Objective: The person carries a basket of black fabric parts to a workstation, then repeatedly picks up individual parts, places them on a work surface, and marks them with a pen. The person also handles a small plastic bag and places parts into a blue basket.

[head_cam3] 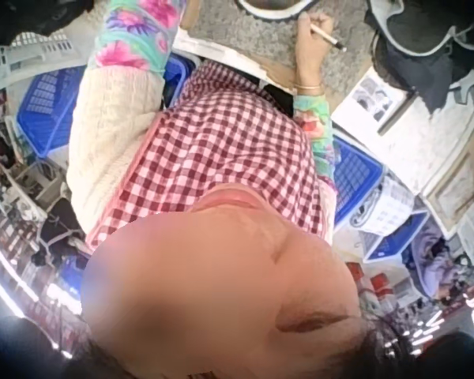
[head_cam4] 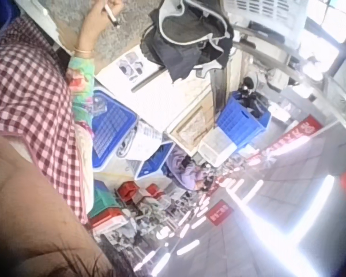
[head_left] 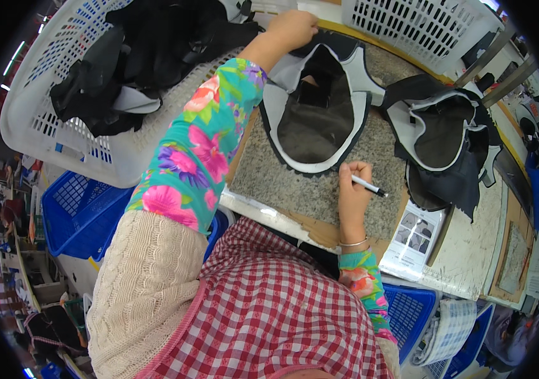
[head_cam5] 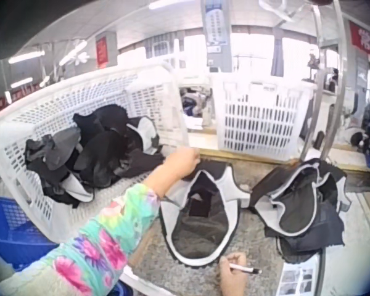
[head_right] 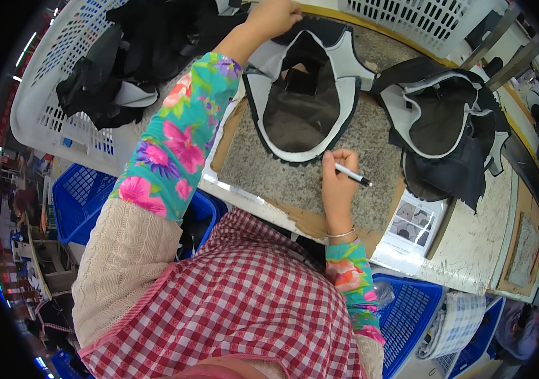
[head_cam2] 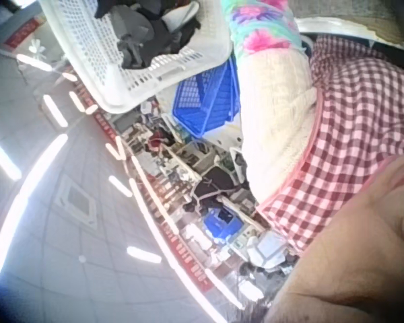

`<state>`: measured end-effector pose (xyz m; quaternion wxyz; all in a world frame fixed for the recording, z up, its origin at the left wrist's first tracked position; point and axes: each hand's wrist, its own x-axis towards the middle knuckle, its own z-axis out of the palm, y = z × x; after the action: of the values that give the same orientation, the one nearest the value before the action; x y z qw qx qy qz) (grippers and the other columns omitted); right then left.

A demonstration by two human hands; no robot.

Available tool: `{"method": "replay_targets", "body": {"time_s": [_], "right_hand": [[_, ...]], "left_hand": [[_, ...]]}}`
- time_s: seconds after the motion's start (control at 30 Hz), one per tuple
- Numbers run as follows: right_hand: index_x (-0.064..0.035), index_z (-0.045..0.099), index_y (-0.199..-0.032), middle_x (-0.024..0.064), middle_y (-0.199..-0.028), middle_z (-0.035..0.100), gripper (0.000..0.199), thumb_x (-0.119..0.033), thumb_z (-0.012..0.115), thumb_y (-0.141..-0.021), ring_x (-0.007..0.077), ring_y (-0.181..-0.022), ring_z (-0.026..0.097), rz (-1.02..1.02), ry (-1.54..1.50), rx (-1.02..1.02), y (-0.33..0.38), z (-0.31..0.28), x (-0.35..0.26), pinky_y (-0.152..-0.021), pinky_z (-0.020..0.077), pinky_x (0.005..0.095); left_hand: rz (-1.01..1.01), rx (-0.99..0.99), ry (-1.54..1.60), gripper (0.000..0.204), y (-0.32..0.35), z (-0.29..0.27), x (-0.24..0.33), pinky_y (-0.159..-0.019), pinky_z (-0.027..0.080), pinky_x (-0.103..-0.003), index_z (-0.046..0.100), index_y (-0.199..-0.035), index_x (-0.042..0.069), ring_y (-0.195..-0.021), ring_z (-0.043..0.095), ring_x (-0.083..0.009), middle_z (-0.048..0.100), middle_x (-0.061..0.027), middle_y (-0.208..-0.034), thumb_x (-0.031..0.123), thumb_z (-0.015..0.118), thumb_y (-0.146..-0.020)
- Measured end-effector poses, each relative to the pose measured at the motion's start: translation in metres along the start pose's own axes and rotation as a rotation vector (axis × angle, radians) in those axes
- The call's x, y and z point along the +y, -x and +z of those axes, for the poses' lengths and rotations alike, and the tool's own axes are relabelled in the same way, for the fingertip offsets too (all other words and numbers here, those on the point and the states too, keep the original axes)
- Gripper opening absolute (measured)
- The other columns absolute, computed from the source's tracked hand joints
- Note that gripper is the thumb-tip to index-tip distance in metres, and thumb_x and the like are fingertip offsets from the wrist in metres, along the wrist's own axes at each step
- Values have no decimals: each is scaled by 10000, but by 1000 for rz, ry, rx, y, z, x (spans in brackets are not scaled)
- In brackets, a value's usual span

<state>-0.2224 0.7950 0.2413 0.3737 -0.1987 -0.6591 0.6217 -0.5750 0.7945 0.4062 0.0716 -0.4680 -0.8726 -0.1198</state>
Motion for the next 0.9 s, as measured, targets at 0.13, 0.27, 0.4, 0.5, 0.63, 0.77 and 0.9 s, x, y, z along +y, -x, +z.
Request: {"method": "replay_targets", "body": {"time_s": [0.13, 0.27, 0.4, 0.5, 0.63, 0.77, 0.9], "right_hand": [[-52, 513, -935, -45, -744, 477, 186, -153, 658, -994, 38, -660, 396, 18, 18, -21, -3, -1, 1, -579, 324, 227], [-57, 510, -931, -44, -752, 481, 188, -154, 659, -995, 40, -667, 414, 5, 21, -24, -4, -1, 0, -589, 342, 223], [-53, 510, -929, -31, -783, 508, 174, -136, 647, -996, 35, -681, 442, 81, -41, -38, -4, -1, -2, -594, 373, 226], [-43, 516, -937, -28, -773, 513, 178, -145, 650, -994, 28, -656, 436, 18, -23, -52, -6, 3, -2, -569, 357, 210], [-48, 537, -932, -41, -693, 508, 176, -155, 661, -996, 19, -599, 419, 104, -37, -37, -5, 5, -3, -527, 331, 200], [-49, 544, -928, -37, -697, 527, 185, -169, 672, -988, 18, -593, 424, 82, 16, -29, -5, 3, -1, -523, 330, 197], [-47, 549, -920, -32, -684, 533, 211, -194, 690, -973, 20, -585, 422, 115, 82, -46, -6, 2, -1, -512, 333, 208]], "left_hand": [[311, 633, -307, 494, -23, 2, 14, -888, 534, -504, 573, -1260, 60, -1129, 653, -374, 647, -162, -1262, 160, 746, -808], [-34, -4, -215, 555, -20, 4, 11, -927, 544, -471, 598, -1293, 101, -1135, 661, -356, 698, -148, -1195, 180, 767, -771], [144, -103, -201, 493, -11, -16, 24, -886, 550, -452, 718, -1203, 122, -1046, 704, -304, 732, -168, -1101, 308, 819, -758], [290, 71, -18, 389, -13, -53, 59, -844, 553, -466, 727, -1162, 173, -1042, 692, -307, 735, -105, -1060, 268, 758, -785], [227, 567, 45, 412, -39, -100, 117, -801, 535, -516, 626, -1111, 23, -957, 682, -406, 700, -215, -1020, 301, 736, -828], [293, 412, 256, 576, -80, -84, 130, -881, 518, -542, 584, -1112, -40, -1060, 644, -449, 651, -310, -1100, 489, 678, -905], [-98, 899, 205, 709, -137, -54, 31, -1044, 422, -494, 497, -1246, -69, -1222, 484, -453, 485, -327, -1329, 449, 755, -836]]}}
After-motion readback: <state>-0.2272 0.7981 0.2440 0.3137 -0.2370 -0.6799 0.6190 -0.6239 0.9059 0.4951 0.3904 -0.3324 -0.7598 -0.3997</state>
